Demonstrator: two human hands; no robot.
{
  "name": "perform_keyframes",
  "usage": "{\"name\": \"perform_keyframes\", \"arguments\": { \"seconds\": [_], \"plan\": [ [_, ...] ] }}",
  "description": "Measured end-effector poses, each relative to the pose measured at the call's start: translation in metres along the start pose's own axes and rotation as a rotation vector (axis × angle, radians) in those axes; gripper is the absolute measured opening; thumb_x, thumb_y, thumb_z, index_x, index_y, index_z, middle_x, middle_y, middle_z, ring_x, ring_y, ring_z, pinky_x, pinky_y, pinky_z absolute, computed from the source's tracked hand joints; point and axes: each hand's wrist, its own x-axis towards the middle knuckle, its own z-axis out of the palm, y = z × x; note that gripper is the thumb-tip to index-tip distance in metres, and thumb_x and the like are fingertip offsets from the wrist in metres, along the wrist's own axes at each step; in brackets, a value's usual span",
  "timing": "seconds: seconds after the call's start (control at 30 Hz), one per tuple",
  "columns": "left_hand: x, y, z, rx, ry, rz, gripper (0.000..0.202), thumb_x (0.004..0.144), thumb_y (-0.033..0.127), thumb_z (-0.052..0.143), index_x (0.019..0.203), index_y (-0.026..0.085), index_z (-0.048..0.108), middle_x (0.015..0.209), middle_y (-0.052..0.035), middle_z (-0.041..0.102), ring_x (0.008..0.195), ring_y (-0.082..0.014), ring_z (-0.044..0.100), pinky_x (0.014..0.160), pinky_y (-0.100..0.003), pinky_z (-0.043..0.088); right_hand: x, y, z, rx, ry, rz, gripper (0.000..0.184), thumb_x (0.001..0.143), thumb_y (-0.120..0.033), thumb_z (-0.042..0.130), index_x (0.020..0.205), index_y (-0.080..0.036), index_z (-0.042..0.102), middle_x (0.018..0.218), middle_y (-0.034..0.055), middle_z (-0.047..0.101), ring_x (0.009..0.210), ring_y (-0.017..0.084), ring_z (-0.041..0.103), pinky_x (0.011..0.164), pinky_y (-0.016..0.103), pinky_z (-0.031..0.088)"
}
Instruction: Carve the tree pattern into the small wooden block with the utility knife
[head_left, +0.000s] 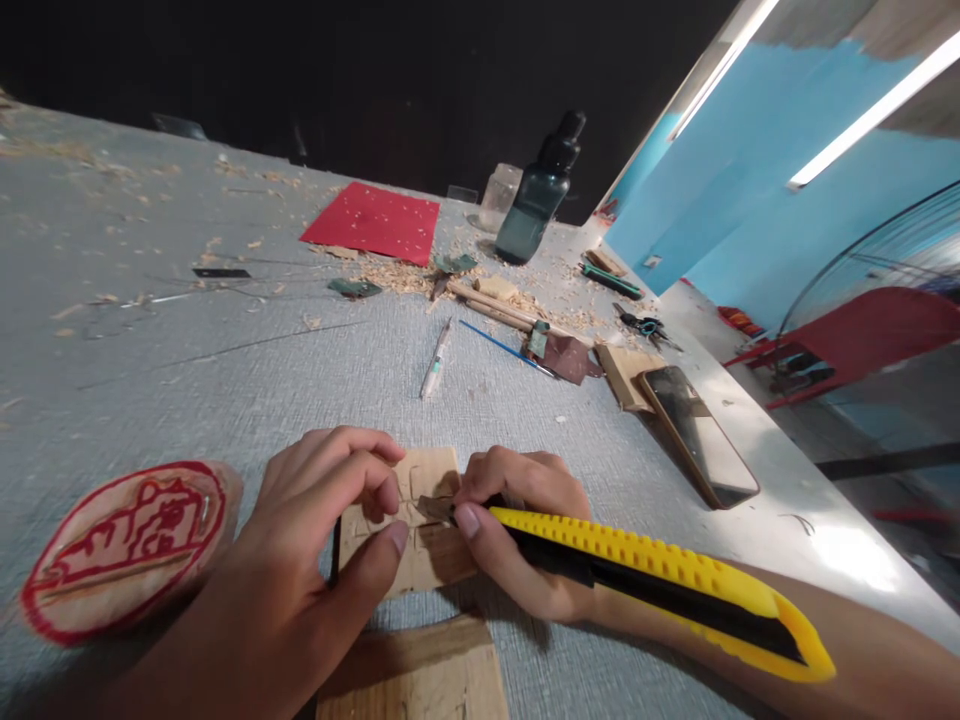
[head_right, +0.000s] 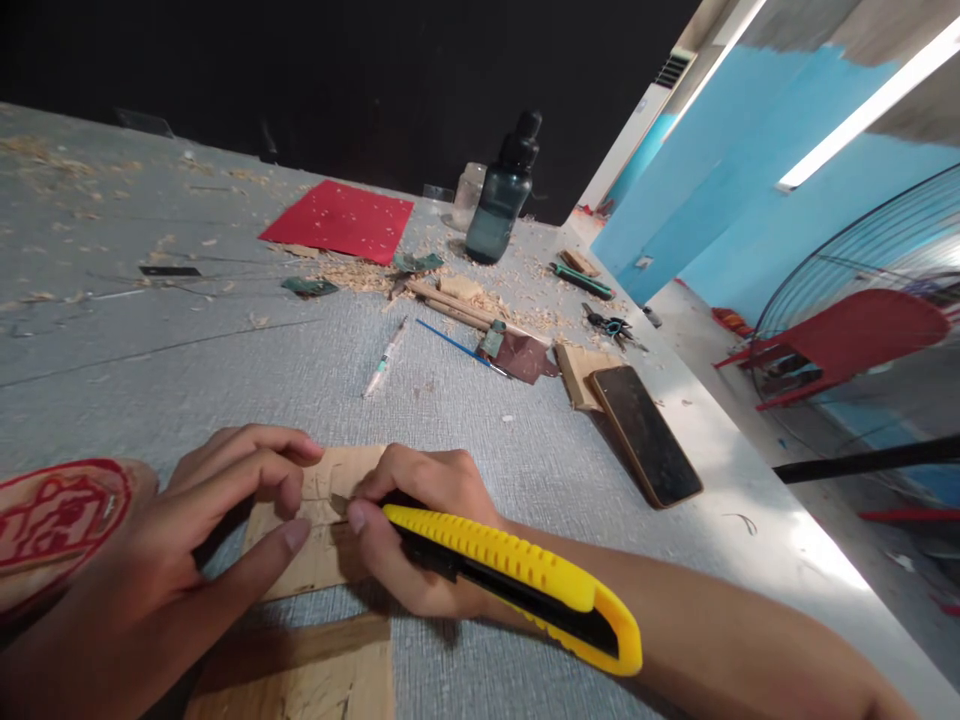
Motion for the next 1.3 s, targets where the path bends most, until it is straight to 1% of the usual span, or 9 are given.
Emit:
{"name": "perform_keyframes", "arguments": {
  "seconds": [0.13,0.27,0.4,0.53,0.6,0.8,0.93,1.2,1.3],
  "plan": [
    [-0.002,0.003,0.003,0.029,0.002,0.014,0.016,0.099,0.036,0.063,0.112,0.03,0.054,0.142,-0.0036,0.059,0.133,-0.0272,0.055,0.103,-0.046,0.052,0.0,-0.002,-0.002,-0.014,-0.004,0.022,0.013,0.097,-0.02,0.059,0.084,-0.021,0.057,0.066,-0.005,0.058,0.051,0.007,0.047,0.049,0.02,0.037],
    [-0.003,0.006,0.008,0.033,0.018,0.014,0.028,0.096,0.043,0.068,0.118,0.031,0.055,0.147,-0.0043,0.057,0.136,-0.0306,0.053,0.106,-0.049,0.05,0.003,-0.005,-0.005,-0.109,-0.068,0.013,0.025,0.101,-0.023,0.053,0.076,-0.022,0.049,0.062,-0.0061,0.046,0.05,0.008,0.04,0.047,0.025,0.03],
    [-0.003,0.005,0.01,0.025,0.007,0.024,0.038,0.089,0.04,0.076,0.12,0.032,0.055,0.147,-0.0032,0.057,0.136,-0.0318,0.053,0.107,-0.051,0.049,0.005,-0.006,-0.006,-0.113,-0.112,0.005,0.029,0.1,-0.022,0.049,0.072,-0.024,0.042,0.06,-0.0072,0.037,0.049,0.009,0.035,0.047,0.028,0.026],
    [-0.003,0.006,0.011,0.011,0.017,0.016,0.057,0.078,0.035,0.084,0.125,0.033,0.052,0.147,-0.004,0.058,0.134,-0.0329,0.055,0.107,-0.053,0.05,0.006,-0.003,-0.006,-0.104,-0.128,-0.04,0.032,0.1,-0.019,0.048,0.07,-0.024,0.038,0.058,-0.0075,0.034,0.047,0.009,0.032,0.047,0.028,0.026],
    [-0.004,0.007,0.013,0.008,0.033,-0.001,0.062,0.074,0.031,0.086,0.125,0.032,0.051,0.147,-0.0051,0.058,0.134,-0.034,0.055,0.108,-0.054,0.049,0.006,-0.001,-0.005,-0.091,-0.133,-0.059,0.033,0.1,-0.019,0.048,0.07,-0.025,0.037,0.057,-0.0076,0.033,0.046,0.009,0.03,0.047,0.029,0.024],
    [-0.003,0.008,0.015,0.048,0.024,0.009,0.065,0.071,0.024,0.085,0.125,0.031,0.05,0.148,-0.0073,0.059,0.136,-0.0353,0.054,0.11,-0.054,0.047,0.006,0.0,-0.006,-0.11,-0.152,-0.076,0.033,0.101,-0.021,0.047,0.071,-0.026,0.036,0.058,-0.0073,0.034,0.047,0.01,0.032,0.046,0.03,0.025],
    [-0.002,0.008,0.015,0.061,0.023,0.014,0.067,0.069,0.025,0.087,0.124,0.032,0.049,0.146,-0.0062,0.059,0.134,-0.0348,0.055,0.109,-0.054,0.047,0.006,-0.004,-0.005,-0.109,-0.123,-0.038,0.032,0.101,-0.021,0.049,0.071,-0.025,0.039,0.059,-0.0073,0.036,0.048,0.009,0.033,0.047,0.03,0.026],
    [-0.001,0.007,0.014,0.069,0.009,0.016,0.07,0.069,0.024,0.088,0.126,0.032,0.048,0.147,-0.0061,0.059,0.132,-0.0345,0.055,0.108,-0.054,0.046,0.005,-0.002,-0.005,-0.046,-0.136,-0.019,0.032,0.1,-0.018,0.052,0.072,-0.024,0.038,0.061,-0.0073,0.033,0.049,0.009,0.032,0.048,0.03,0.024],
    [-0.001,0.008,0.014,0.067,0.014,0.008,0.069,0.069,0.023,0.087,0.125,0.032,0.049,0.146,-0.0054,0.059,0.132,-0.0341,0.055,0.108,-0.054,0.046,0.006,-0.002,-0.006,-0.04,-0.141,-0.012,0.03,0.099,-0.018,0.052,0.073,-0.024,0.04,0.062,-0.0071,0.035,0.048,0.008,0.033,0.047,0.029,0.024]
  ]
}}
